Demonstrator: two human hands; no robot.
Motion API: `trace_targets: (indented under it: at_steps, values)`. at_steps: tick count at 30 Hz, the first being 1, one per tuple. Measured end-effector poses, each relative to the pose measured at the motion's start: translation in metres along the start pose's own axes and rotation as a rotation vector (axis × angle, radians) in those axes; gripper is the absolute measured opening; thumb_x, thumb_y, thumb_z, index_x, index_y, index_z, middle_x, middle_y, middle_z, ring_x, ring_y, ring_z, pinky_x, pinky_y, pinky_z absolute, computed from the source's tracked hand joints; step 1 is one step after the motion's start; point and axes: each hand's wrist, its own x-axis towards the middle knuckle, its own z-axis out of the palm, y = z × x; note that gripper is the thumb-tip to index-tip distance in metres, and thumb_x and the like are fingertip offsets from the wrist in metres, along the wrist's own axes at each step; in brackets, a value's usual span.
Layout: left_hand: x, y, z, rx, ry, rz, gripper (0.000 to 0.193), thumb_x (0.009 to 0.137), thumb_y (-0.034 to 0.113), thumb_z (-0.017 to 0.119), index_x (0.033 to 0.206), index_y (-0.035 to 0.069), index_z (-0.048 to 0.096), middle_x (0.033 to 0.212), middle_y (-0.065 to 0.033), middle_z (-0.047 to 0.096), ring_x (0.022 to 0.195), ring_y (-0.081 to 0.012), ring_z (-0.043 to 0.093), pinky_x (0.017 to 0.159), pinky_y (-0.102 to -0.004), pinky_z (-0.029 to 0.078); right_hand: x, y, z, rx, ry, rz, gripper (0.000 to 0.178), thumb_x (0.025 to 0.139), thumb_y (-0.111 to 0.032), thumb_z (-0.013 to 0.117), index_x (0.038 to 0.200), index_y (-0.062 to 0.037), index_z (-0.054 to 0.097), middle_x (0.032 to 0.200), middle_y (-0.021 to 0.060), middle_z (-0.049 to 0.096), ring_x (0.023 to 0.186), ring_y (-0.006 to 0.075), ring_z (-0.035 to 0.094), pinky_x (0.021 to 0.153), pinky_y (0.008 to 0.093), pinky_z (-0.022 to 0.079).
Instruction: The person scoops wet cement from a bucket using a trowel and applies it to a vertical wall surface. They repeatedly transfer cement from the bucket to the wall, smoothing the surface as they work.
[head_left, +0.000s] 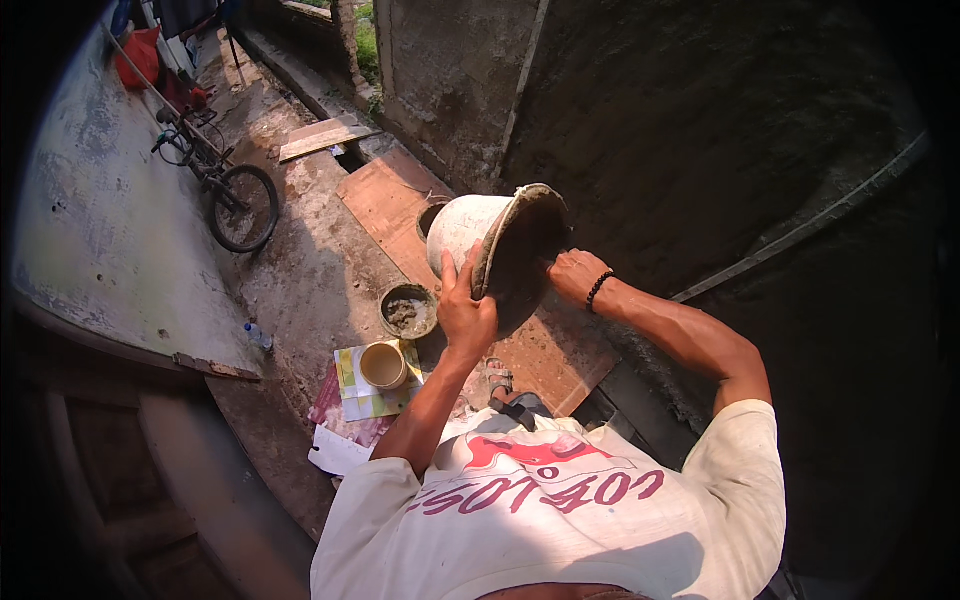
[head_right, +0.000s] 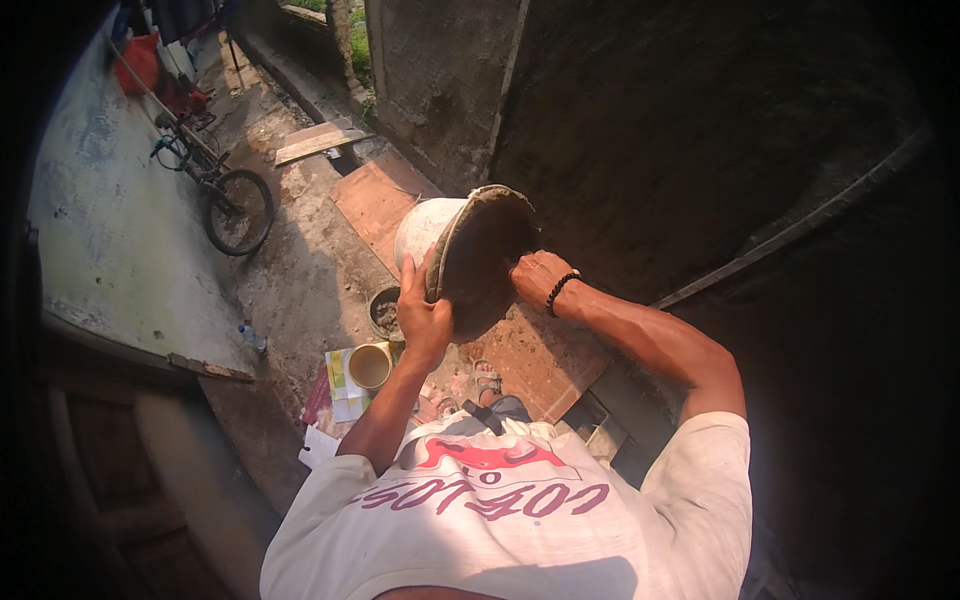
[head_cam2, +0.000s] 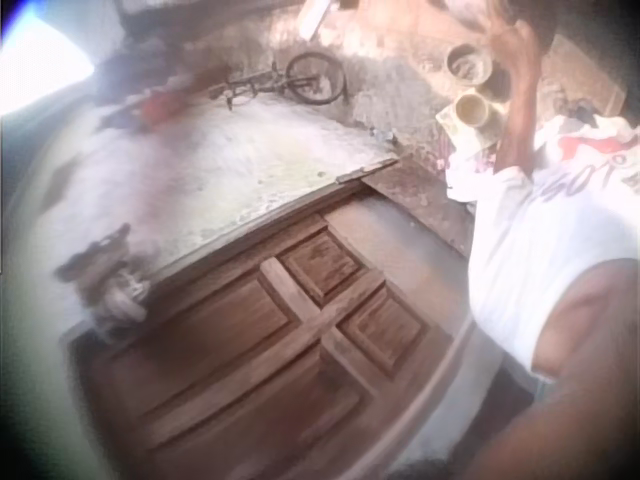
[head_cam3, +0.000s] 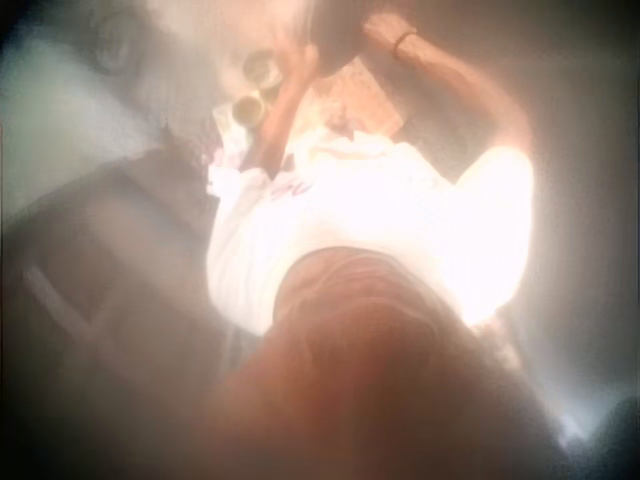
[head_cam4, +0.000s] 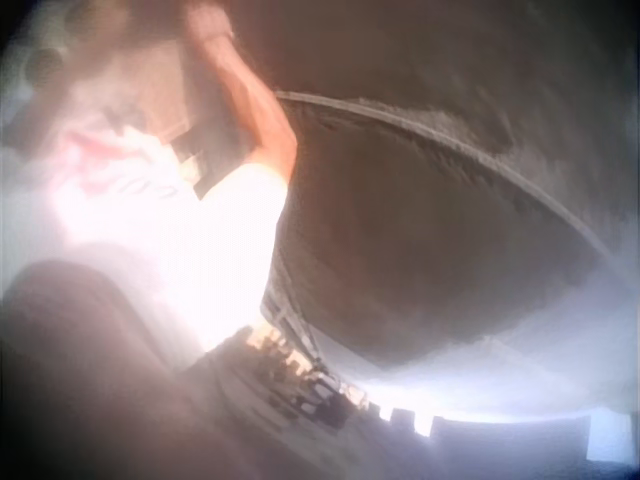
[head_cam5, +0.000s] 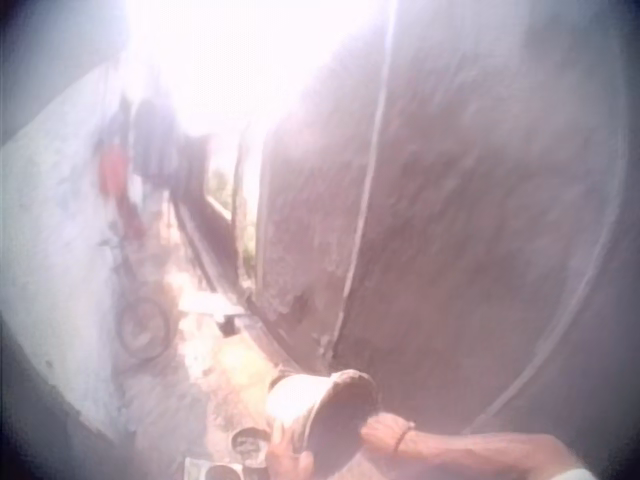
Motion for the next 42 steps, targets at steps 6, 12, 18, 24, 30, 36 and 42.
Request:
trace_targets:
  at_steps: [6, 12, 18, 24, 30, 36, 42]
  values:
    - [0.006, 0.010, 0.006, 0.127, -0.102, 0.063, 0.079, 0.064, -0.001, 0.056, 0.136, 0.031, 0.053, 0.142, -0.0339, 0.036, 0.081, -0.0372, 0.068, 0.067, -0.0375, 0.054, -0.013, 0.017, 0.068, 0.399, 0.125, -0.056, 0.044, 0.080, -0.017, 0.063, 0.124, -0.0136, 0.058, 0.094, 0.0186, 0.066, 0.086, 0.0370, 0.065, 0.069, 0.0454, 0.053]
    - [0.012, -0.014, 0.020, 0.062, -0.060, 0.040, 0.076, 0.066, 0.000, 0.056, 0.137, 0.027, 0.053, 0.142, -0.0348, 0.036, 0.087, -0.0385, 0.068, 0.071, -0.0363, 0.054, -0.016, -0.013, 0.097, 0.614, 0.226, 0.055, 0.045, 0.080, -0.020, 0.065, 0.123, -0.0076, 0.057, 0.090, 0.0216, 0.065, 0.083, 0.0392, 0.064, 0.068, 0.0455, 0.051]
    - [0.020, -0.019, 0.011, -0.350, -0.075, -0.227, 0.071, 0.067, -0.004, 0.053, 0.137, 0.009, 0.050, 0.141, -0.0292, 0.041, 0.109, -0.0297, 0.062, 0.087, -0.0333, 0.049, -0.017, -0.016, 0.059, 0.731, 0.234, 0.143, 0.041, 0.083, -0.022, 0.064, 0.119, -0.0050, 0.055, 0.089, 0.0218, 0.066, 0.083, 0.0400, 0.065, 0.074, 0.0469, 0.052]
    - [0.027, -0.044, 0.025, -0.430, -0.021, -0.268, 0.064, 0.067, -0.006, 0.049, 0.132, -0.005, 0.050, 0.112, -0.0136, 0.061, 0.094, -0.0170, 0.060, 0.084, -0.0264, 0.047, -0.023, 0.010, 0.049, 0.577, 0.304, 0.144, 0.042, 0.083, -0.022, 0.064, 0.121, -0.0064, 0.055, 0.088, 0.0215, 0.067, 0.081, 0.0400, 0.065, 0.071, 0.0468, 0.053]
    - [0.037, -0.026, 0.011, -0.582, -0.008, -0.331, 0.060, 0.068, -0.010, 0.047, 0.128, -0.004, 0.050, 0.100, -0.0083, 0.064, 0.076, -0.0129, 0.060, 0.066, -0.0240, 0.050, -0.014, 0.020, 0.032, 0.568, 0.307, 0.140, 0.042, 0.085, -0.025, 0.061, 0.122, -0.0072, 0.052, 0.088, 0.0206, 0.067, 0.084, 0.0392, 0.065, 0.074, 0.0491, 0.052]
    - [0.041, -0.022, 0.016, -0.646, 0.035, -0.329, 0.060, 0.068, -0.008, 0.049, 0.127, -0.004, 0.053, 0.091, -0.0021, 0.061, 0.067, -0.0072, 0.050, 0.059, -0.0215, 0.042, -0.027, 0.027, 0.014, 0.546, 0.310, 0.189, 0.045, 0.084, -0.024, 0.060, 0.124, -0.0052, 0.053, 0.089, 0.0211, 0.068, 0.084, 0.0391, 0.066, 0.075, 0.0483, 0.053]
    - [0.042, -0.028, 0.010, -0.712, 0.119, -0.344, 0.064, 0.066, -0.011, 0.049, 0.129, -0.005, 0.050, 0.100, -0.0060, 0.062, 0.075, -0.0105, 0.055, 0.068, -0.0225, 0.046, -0.040, 0.044, -0.052, 0.549, 0.302, 0.173, 0.041, 0.082, -0.020, 0.061, 0.120, -0.0042, 0.056, 0.089, 0.0205, 0.068, 0.082, 0.0385, 0.066, 0.074, 0.0471, 0.053]
